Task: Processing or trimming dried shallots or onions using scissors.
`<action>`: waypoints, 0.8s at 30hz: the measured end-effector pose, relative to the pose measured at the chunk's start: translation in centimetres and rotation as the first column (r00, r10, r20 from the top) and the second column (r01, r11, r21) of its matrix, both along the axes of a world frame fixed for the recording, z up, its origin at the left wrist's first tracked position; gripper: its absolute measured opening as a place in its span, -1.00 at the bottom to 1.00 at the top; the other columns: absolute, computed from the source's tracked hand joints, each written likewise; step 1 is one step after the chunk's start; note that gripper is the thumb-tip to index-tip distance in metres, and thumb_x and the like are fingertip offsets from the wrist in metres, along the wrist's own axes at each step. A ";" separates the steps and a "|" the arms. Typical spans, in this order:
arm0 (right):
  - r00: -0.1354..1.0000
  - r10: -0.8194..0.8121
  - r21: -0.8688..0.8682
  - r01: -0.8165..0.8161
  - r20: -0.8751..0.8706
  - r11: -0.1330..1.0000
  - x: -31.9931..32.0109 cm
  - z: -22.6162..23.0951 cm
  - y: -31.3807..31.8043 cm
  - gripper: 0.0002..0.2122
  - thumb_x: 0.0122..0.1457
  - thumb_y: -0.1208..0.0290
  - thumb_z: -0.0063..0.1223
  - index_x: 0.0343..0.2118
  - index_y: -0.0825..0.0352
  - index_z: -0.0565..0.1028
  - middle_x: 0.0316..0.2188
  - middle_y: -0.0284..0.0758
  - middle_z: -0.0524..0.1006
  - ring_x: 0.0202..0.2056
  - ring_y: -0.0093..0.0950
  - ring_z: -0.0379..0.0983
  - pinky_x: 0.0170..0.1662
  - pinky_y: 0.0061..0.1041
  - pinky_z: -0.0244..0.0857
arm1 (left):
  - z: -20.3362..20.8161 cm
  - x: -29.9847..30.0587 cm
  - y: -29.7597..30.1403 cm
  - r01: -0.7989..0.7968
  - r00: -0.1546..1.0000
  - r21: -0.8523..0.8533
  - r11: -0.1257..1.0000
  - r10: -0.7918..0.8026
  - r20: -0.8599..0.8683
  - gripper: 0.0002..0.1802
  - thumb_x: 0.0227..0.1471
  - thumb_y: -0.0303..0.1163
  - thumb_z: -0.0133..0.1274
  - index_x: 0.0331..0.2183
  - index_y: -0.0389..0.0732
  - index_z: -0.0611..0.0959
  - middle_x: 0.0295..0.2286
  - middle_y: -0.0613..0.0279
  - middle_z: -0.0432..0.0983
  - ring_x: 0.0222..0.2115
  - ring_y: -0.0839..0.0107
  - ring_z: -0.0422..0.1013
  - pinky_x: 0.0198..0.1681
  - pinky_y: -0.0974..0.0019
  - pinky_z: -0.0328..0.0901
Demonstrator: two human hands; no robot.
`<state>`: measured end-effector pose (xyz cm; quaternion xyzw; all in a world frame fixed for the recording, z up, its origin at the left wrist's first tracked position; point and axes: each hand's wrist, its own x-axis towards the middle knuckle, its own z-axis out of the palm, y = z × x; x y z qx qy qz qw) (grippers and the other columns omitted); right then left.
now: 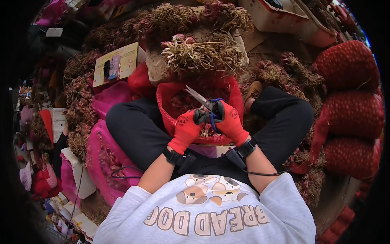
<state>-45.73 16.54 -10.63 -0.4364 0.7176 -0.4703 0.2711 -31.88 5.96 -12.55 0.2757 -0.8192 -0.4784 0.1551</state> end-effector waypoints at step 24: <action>0.922 0.003 -0.211 0.086 0.388 0.974 -1.3 -0.1 0.4 -0.63 -0.03 0.51 0.20 -0.12 0.40 0.39 -0.17 -0.29 0.49 -0.16 -0.54 0.41 -0.09 -0.54 0.29 | 1.4 -0.9 -1.3 0.385 0.880 0.886 0.258 0.186 -0.437 -0.61 0.21 -0.11 -0.17 -0.04 -0.16 0.41 -0.09 0.34 0.38 -0.12 0.55 0.32 -0.15 0.44 0.31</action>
